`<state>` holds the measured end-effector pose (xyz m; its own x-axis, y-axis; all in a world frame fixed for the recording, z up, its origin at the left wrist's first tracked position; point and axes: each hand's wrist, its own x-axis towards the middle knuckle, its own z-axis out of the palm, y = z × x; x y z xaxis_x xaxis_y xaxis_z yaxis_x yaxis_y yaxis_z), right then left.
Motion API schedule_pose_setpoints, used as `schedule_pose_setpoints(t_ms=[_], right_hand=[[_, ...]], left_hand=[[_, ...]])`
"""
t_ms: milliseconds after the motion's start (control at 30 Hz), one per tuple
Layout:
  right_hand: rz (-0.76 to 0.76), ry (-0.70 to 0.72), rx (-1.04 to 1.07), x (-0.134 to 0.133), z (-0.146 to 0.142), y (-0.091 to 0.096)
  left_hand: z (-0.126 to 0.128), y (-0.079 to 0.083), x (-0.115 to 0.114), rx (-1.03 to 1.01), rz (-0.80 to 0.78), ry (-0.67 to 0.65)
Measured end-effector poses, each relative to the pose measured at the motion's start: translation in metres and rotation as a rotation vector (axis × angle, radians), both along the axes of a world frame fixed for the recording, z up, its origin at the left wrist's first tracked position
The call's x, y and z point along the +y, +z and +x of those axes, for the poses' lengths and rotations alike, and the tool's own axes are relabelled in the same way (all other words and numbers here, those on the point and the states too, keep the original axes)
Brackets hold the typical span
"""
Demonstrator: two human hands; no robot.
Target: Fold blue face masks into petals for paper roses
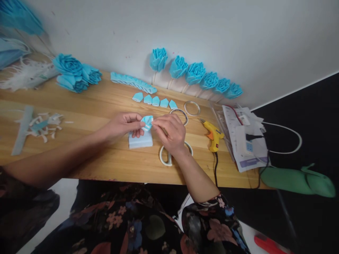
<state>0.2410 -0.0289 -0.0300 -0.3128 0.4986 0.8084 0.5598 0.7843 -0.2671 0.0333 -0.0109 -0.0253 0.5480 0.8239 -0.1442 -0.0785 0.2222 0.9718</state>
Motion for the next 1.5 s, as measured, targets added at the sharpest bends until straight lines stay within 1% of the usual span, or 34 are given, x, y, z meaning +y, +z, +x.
schedule_pose_setpoints(t_ms=[100, 233, 500, 633, 800, 867, 967, 1067, 1167, 1233, 1300, 1367, 1500], right_hand=[[-0.021, -0.013, -0.004, 0.000, 0.000, 0.000], [0.000, -0.021, -0.024, 0.000, -0.001, 0.002], [0.001, 0.022, -0.029, 0.000, -0.002, 0.004], [-0.021, 0.034, -0.033, 0.000, -0.003, 0.004], [-0.076, 0.076, -0.015, -0.003, -0.006, 0.003], [-0.130, 0.089, 0.034, -0.005, -0.008, 0.002], [-0.246, 0.066, 0.206, -0.005, -0.009, -0.002], [-0.389, 0.038, 0.419, 0.000, -0.005, -0.006], [-0.528, 0.062, 0.593, 0.008, 0.002, -0.009], [-0.616, 0.054, 0.653, 0.014, 0.006, -0.011], [-0.681, 0.025, 0.664, 0.018, 0.010, -0.013], [-0.723, 0.012, 0.660, 0.021, 0.014, -0.016], [-0.755, 0.043, 0.622, 0.025, 0.020, -0.018]], left_hand=[[0.000, -0.001, 0.000, -0.009, -0.004, -0.010], [0.000, 0.000, -0.001, -0.015, -0.010, -0.012], [0.001, 0.001, -0.002, -0.033, -0.033, -0.053], [0.001, 0.001, -0.003, -0.045, -0.066, -0.061], [0.002, 0.001, -0.004, -0.035, -0.043, -0.075], [0.002, -0.001, -0.004, -0.023, -0.035, -0.085], [0.002, -0.004, -0.004, -0.004, -0.032, -0.073], [0.001, -0.002, -0.002, 0.018, -0.011, -0.016], [-0.001, 0.002, -0.001, 0.065, 0.035, 0.032], [-0.002, 0.004, -0.002, 0.123, 0.094, 0.018], [-0.002, 0.004, -0.004, 0.211, 0.210, -0.013], [0.000, 0.004, -0.008, 0.323, 0.396, -0.036], [0.007, 0.006, -0.015, 0.519, 0.848, -0.102]])
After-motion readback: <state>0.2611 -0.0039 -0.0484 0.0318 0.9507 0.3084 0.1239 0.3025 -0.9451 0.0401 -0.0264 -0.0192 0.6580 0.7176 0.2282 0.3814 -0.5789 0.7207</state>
